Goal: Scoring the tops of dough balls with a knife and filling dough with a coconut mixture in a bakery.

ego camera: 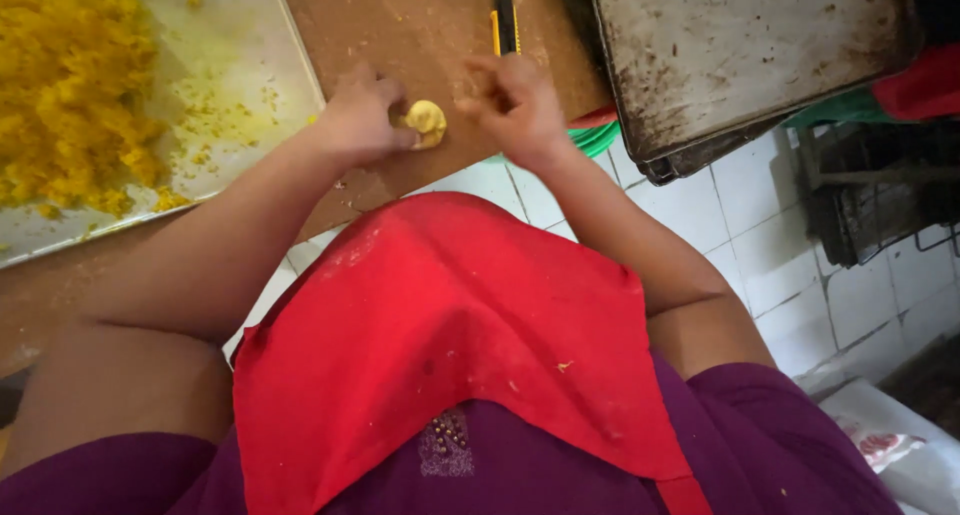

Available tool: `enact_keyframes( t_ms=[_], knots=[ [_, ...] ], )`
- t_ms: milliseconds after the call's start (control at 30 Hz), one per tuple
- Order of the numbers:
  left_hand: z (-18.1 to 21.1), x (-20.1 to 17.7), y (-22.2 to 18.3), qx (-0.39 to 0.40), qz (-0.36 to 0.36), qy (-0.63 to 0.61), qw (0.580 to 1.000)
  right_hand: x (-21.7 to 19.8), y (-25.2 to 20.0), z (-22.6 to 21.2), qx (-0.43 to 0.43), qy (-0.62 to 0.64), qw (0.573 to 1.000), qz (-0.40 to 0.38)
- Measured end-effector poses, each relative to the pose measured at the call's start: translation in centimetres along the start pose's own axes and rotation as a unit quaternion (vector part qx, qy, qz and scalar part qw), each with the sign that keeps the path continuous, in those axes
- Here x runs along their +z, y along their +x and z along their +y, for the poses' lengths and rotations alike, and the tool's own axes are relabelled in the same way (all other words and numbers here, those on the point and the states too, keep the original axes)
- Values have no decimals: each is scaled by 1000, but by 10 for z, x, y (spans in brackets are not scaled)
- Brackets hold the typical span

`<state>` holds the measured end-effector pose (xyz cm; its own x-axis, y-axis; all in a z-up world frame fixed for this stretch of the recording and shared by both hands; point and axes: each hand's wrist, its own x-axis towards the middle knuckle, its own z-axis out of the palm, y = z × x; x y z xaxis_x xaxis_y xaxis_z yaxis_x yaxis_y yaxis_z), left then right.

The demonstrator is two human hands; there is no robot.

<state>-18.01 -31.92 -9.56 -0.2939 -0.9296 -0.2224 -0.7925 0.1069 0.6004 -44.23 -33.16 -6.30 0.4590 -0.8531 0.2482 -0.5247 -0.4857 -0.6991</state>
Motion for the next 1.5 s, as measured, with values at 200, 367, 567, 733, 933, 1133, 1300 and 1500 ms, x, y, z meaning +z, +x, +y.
enact_keyframes(
  t_ms=[200,367,567,733,933,1133,1300,1500],
  knots=[
    [67,-34,-4,44,-31,-36,998,-7,-20,14,258,210,939,-84],
    [103,-32,-4,105,107,-113,982,17,-22,12,244,629,737,-36],
    [122,-87,-24,67,167,-74,981,-164,10,151,271,663,671,192],
    [104,-86,-42,-136,143,-109,974,-335,-17,288,229,208,815,490],
    [89,-83,-55,-184,147,-115,965,-363,-11,301,409,-308,849,128],
    [27,-81,-19,-111,152,0,982,-401,-74,392,156,-146,855,473],
    [-34,-51,64,41,234,149,960,-385,-120,363,74,29,832,550],
    [13,-63,148,20,200,-32,979,-321,-133,194,126,-314,877,341]
  ],
)
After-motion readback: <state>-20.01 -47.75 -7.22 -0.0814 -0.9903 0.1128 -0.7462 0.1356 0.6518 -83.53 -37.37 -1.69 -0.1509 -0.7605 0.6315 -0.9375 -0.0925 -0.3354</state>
